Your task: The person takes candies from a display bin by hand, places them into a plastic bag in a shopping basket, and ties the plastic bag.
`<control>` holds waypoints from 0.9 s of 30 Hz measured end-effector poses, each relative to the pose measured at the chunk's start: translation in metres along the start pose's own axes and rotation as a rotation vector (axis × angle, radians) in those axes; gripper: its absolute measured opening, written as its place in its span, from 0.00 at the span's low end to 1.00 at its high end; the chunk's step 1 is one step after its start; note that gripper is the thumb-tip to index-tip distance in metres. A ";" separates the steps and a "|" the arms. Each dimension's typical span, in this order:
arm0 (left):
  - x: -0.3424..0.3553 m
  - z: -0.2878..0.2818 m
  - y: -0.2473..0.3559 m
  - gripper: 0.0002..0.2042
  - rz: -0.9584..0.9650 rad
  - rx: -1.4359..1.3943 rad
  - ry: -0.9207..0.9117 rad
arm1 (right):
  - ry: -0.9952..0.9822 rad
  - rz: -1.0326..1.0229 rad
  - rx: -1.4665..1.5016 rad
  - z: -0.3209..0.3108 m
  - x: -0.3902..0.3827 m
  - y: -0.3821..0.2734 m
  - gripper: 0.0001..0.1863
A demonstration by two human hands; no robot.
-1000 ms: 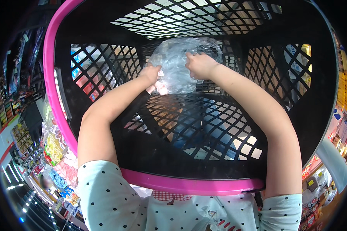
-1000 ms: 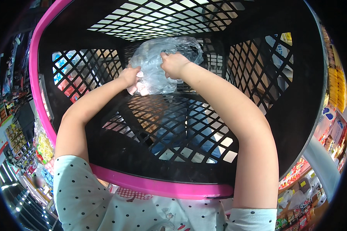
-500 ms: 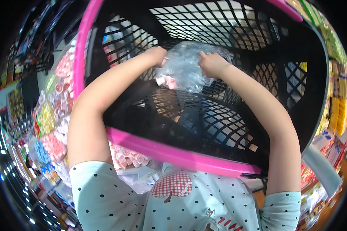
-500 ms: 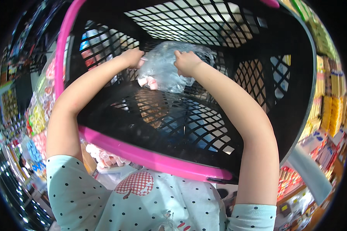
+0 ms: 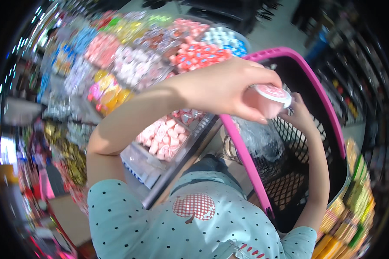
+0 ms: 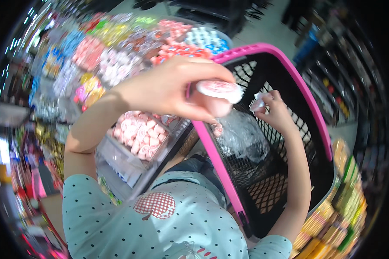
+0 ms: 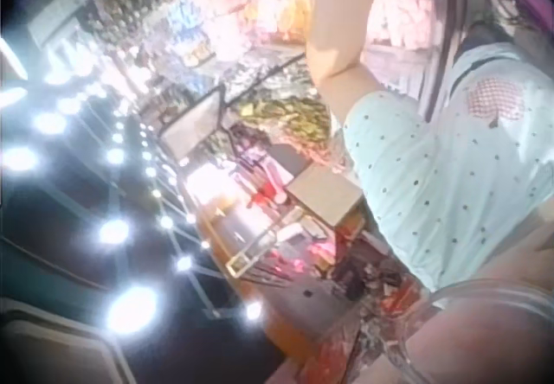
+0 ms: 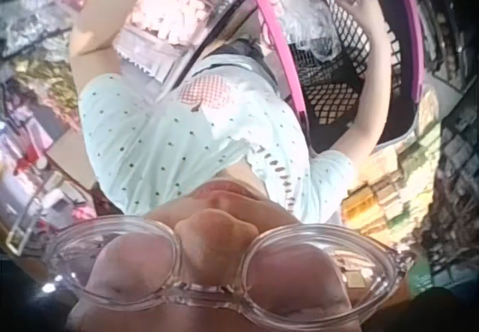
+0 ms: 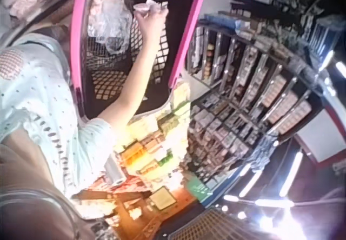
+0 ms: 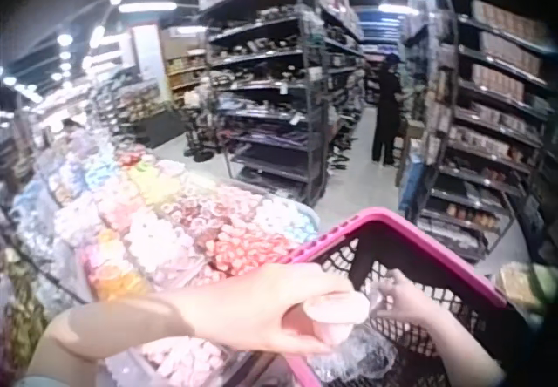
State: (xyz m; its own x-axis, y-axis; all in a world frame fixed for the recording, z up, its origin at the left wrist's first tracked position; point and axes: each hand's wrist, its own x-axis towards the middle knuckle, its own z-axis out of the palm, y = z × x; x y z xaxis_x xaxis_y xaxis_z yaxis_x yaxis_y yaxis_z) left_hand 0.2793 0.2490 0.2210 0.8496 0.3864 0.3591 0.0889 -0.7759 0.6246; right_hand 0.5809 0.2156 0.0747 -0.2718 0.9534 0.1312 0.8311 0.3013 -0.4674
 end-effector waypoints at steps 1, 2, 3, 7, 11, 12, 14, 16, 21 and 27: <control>-0.028 -0.017 0.014 0.26 -0.052 0.113 0.094 | 0.016 -0.037 -0.008 -0.016 0.007 -0.016 0.22; -0.057 -0.031 0.029 0.27 -0.108 0.223 0.181 | 0.032 -0.070 -0.012 -0.031 0.013 -0.030 0.23; -0.086 -0.039 0.038 0.28 -0.205 0.267 0.294 | 0.042 -0.054 -0.001 -0.043 0.017 -0.041 0.24; -0.210 -0.011 0.064 0.29 -0.577 0.008 0.937 | 0.075 -0.165 0.045 -0.073 0.044 -0.098 0.25; -0.258 0.084 0.054 0.28 -0.860 -0.165 1.291 | 0.006 -0.467 0.047 -0.064 0.080 -0.169 0.26; -0.267 0.109 0.043 0.27 -0.993 -0.127 1.280 | -0.049 -0.540 0.041 -0.053 0.088 -0.197 0.26; -0.280 0.151 0.010 0.27 -0.986 0.204 1.190 | -0.255 -0.578 0.145 -0.023 0.096 -0.241 0.28; -0.282 0.174 -0.010 0.25 -1.027 0.457 1.054 | -0.501 -0.709 0.152 0.019 0.104 -0.272 0.27; -0.301 0.213 -0.059 0.23 -1.122 0.505 0.931 | -0.722 -1.155 -0.316 0.171 0.115 -0.289 0.13; -0.310 0.222 -0.083 0.28 -1.334 0.579 0.898 | -0.739 -1.147 -0.717 0.277 0.107 -0.288 0.11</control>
State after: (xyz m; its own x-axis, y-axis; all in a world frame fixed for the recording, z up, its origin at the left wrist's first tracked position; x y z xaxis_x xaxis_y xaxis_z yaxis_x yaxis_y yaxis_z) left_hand 0.1237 0.0828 -0.0961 -0.4836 0.8494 0.2110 0.7766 0.3053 0.5510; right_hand 0.1782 0.2260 -0.0187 -0.8988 0.0545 -0.4349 0.0061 0.9937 0.1119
